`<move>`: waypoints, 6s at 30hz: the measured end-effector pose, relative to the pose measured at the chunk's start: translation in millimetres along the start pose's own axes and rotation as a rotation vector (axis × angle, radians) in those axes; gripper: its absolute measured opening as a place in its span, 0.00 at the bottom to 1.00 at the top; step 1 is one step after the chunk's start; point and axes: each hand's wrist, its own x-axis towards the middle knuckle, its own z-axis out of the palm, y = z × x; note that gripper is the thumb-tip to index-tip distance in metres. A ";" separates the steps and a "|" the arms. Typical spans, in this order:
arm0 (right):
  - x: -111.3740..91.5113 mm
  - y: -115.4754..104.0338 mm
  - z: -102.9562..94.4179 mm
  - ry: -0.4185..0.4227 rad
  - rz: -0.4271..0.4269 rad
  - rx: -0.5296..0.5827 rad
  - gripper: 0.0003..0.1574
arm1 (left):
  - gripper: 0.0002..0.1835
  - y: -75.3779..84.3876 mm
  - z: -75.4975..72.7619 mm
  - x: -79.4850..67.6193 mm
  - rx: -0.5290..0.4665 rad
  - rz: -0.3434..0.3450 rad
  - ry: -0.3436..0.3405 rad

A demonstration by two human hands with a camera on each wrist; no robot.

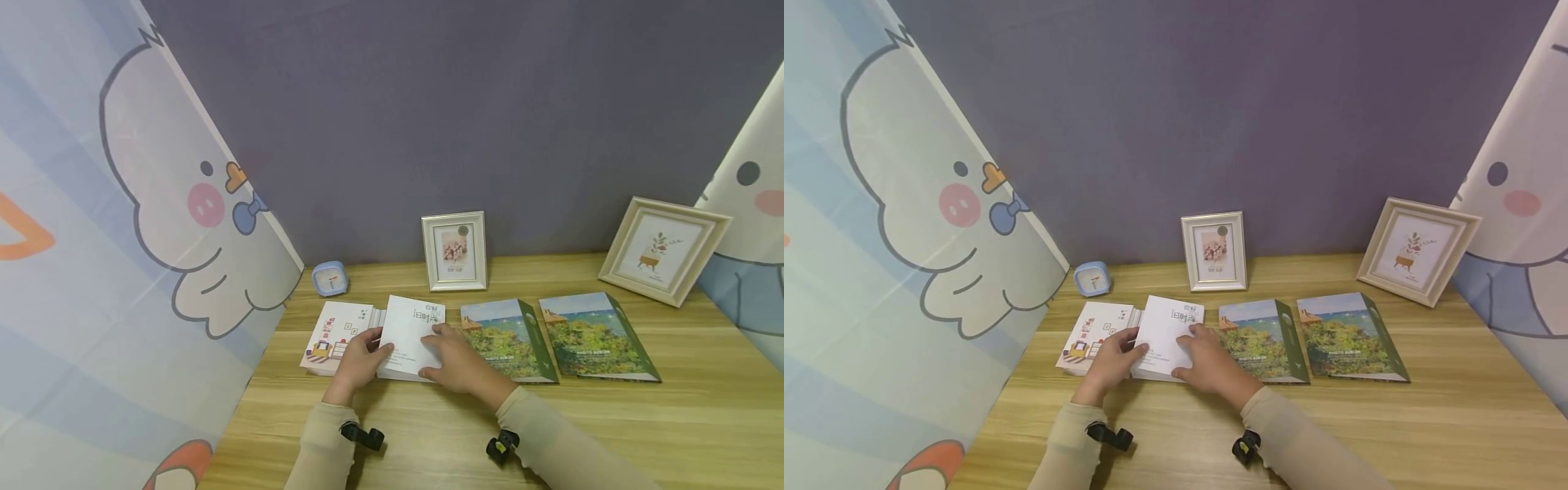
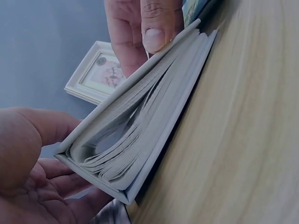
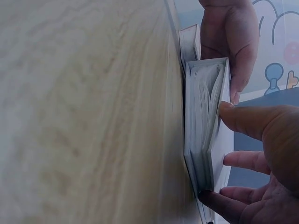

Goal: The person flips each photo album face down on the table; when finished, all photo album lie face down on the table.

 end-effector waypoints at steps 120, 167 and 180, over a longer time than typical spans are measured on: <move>0.1 0.9 -15.4 -0.038 0.056 0.492 0.46 | 0.19 8.8 7.9 -0.8 -0.610 0.161 0.157; 4.9 -5.7 -35.6 -0.098 0.100 0.842 0.46 | 0.23 9.8 21.1 -3.0 -0.534 0.272 -0.065; 1.1 -1.1 -48.7 -0.109 0.102 0.849 0.47 | 0.24 9.8 24.6 -2.9 -0.449 0.225 -0.127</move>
